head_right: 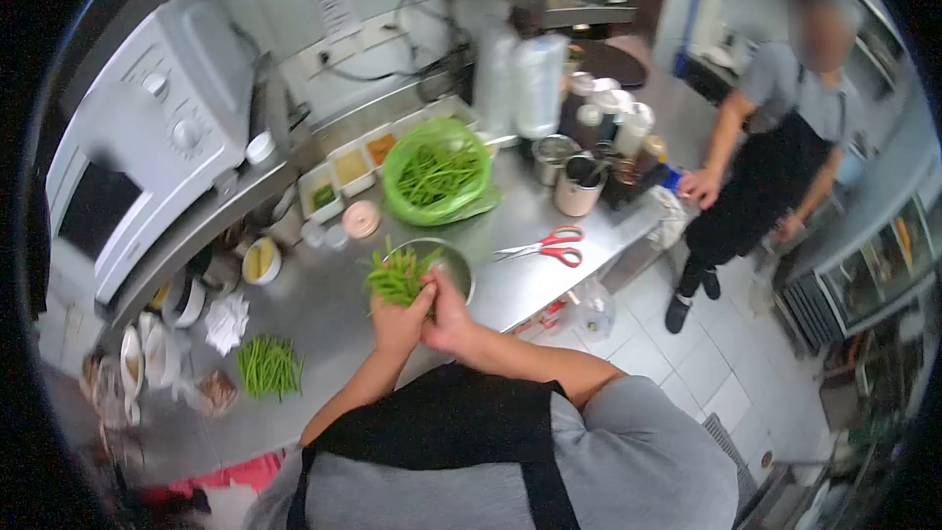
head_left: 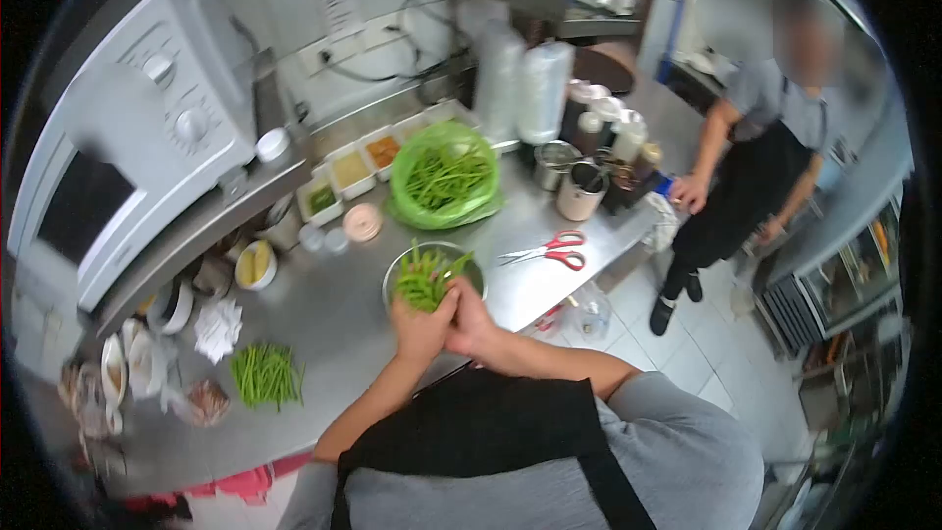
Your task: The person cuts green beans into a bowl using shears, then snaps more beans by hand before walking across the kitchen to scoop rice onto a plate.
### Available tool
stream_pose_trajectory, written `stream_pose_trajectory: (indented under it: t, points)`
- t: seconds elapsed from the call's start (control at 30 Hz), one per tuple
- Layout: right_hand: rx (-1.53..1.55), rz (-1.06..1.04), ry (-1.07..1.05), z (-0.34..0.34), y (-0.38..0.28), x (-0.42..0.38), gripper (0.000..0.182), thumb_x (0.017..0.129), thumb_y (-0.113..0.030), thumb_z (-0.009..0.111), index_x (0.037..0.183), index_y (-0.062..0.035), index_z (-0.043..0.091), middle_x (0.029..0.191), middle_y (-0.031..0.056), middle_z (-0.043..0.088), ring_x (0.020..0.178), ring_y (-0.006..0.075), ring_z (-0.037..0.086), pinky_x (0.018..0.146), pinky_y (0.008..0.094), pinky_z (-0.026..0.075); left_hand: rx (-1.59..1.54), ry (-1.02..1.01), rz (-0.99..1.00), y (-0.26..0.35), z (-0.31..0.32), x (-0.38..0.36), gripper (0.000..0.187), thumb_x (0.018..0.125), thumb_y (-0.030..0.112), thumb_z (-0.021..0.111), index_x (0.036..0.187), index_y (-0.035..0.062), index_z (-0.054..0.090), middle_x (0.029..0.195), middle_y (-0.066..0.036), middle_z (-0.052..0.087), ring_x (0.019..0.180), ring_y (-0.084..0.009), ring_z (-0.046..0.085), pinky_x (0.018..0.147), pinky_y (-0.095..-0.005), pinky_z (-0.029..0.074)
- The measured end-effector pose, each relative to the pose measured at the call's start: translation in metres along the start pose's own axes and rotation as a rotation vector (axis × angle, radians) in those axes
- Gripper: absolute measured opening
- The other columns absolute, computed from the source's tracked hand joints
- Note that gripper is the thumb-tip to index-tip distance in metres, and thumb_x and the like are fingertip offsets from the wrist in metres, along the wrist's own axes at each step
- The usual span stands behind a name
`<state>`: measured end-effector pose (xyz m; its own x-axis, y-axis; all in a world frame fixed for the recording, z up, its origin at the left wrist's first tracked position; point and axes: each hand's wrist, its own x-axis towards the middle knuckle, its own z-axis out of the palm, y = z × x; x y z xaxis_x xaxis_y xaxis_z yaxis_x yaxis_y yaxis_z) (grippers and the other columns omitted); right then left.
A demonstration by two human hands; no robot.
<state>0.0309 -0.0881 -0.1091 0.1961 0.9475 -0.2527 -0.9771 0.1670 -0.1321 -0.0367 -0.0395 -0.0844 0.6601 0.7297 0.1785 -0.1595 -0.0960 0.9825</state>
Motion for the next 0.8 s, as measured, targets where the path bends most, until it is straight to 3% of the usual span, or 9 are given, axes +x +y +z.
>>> stream_pose_trajectory:
  t: [0.1, 0.2, 0.3, 0.33, 0.53, 0.63, 0.67, 0.73, 0.8]
  points:
    - [-0.048, -0.033, -0.071, 0.003, -0.010, 0.011, 0.034, 0.095, -0.035, 0.038, 0.116, -0.0124, 0.051, 0.120, 0.0104, 0.053, 0.110, 0.0267, 0.051, 0.098, 0.0423, 0.037, -0.042, 0.011, 0.064, -0.002, 0.003, 0.017, 0.067, 0.072, -0.006, 0.066, 0.127, 0.0009, 0.029, 0.101, -0.008, 0.056, 0.091, -0.0173, 0.058, 0.081, -0.0310, 0.048]
    - [-0.003, -0.030, 0.131, 0.011, -0.014, 0.018, 0.033, 0.096, -0.031, 0.036, 0.121, -0.0143, 0.049, 0.123, 0.0105, 0.052, 0.112, 0.0258, 0.051, 0.098, 0.0414, 0.037, -0.122, 0.151, 0.144, 0.009, 0.013, 0.031, 0.064, 0.073, -0.006, 0.065, 0.125, 0.0020, 0.030, 0.097, -0.009, 0.058, 0.088, -0.0175, 0.060, 0.077, -0.0304, 0.049]
    - [-0.061, 0.061, 0.048, 0.011, -0.029, 0.025, 0.035, 0.096, -0.031, 0.034, 0.123, -0.0147, 0.049, 0.124, 0.0088, 0.051, 0.112, 0.0247, 0.051, 0.098, 0.0393, 0.038, -0.075, 0.221, 0.158, 0.012, 0.010, 0.046, 0.058, 0.074, -0.007, 0.064, 0.122, 0.0035, 0.032, 0.095, -0.010, 0.058, 0.083, -0.0172, 0.061, 0.075, -0.0292, 0.050]
    - [-0.041, 0.044, 0.043, 0.013, -0.033, 0.026, 0.037, 0.097, -0.032, 0.031, 0.122, -0.0119, 0.050, 0.123, 0.0067, 0.053, 0.111, 0.0241, 0.051, 0.096, 0.0373, 0.039, -0.189, 0.229, 0.041, 0.022, 0.012, 0.047, 0.056, 0.074, -0.004, 0.065, 0.120, 0.0023, 0.034, 0.101, -0.007, 0.054, 0.093, -0.0128, 0.055, 0.080, -0.0277, 0.047]
    - [-0.168, 0.076, 0.145, 0.035, -0.051, 0.030, 0.044, 0.098, -0.037, 0.026, 0.122, -0.0118, 0.050, 0.121, 0.0071, 0.054, 0.114, 0.0231, 0.049, 0.096, 0.0372, 0.038, -0.305, 0.286, 0.154, 0.001, 0.019, 0.063, 0.051, 0.076, -0.006, 0.062, 0.119, 0.0020, 0.035, 0.098, -0.007, 0.056, 0.082, -0.0132, 0.058, 0.073, -0.0263, 0.048]
    - [-0.211, 0.078, -0.014, 0.032, -0.057, 0.031, 0.046, 0.095, -0.046, 0.030, 0.122, -0.0169, 0.052, 0.125, 0.0052, 0.052, 0.114, 0.0238, 0.048, 0.098, 0.0422, 0.036, -0.402, 0.214, 0.088, 0.011, 0.022, 0.064, 0.041, 0.076, -0.007, 0.062, 0.112, 0.0010, 0.044, 0.093, -0.007, 0.058, 0.074, -0.0133, 0.058, 0.068, -0.0256, 0.048]
    - [-0.197, 0.125, 0.050, 0.040, -0.060, 0.028, 0.052, 0.094, -0.051, 0.025, 0.124, -0.0181, 0.051, 0.126, 0.0056, 0.051, 0.116, 0.0244, 0.046, 0.098, 0.0440, 0.034, -0.376, 0.246, 0.022, 0.009, 0.021, 0.064, 0.033, 0.075, -0.006, 0.064, 0.104, 0.0007, 0.051, 0.087, -0.006, 0.059, 0.072, -0.0129, 0.059, 0.065, -0.0261, 0.048]
    - [-0.148, 0.164, -0.103, 0.014, -0.058, 0.047, 0.052, 0.093, -0.053, 0.025, 0.124, -0.0209, 0.052, 0.126, 0.0044, 0.051, 0.118, 0.0246, 0.044, 0.097, 0.0431, 0.034, -0.283, 0.270, -0.046, 0.006, 0.014, 0.062, 0.034, 0.076, -0.006, 0.063, 0.105, 0.0049, 0.049, 0.084, -0.005, 0.058, 0.075, -0.0147, 0.060, 0.067, -0.0274, 0.049]
    - [-0.244, 0.151, 0.077, 0.009, -0.056, 0.049, 0.041, 0.092, -0.046, 0.036, 0.113, -0.0168, 0.056, 0.111, 0.0045, 0.053, 0.099, 0.0243, 0.049, 0.083, 0.0409, 0.041, -0.287, 0.390, -0.015, 0.012, 0.019, 0.060, 0.032, 0.074, -0.005, 0.066, 0.102, 0.0011, 0.051, 0.085, -0.004, 0.059, 0.072, -0.0134, 0.059, 0.065, -0.0264, 0.049]
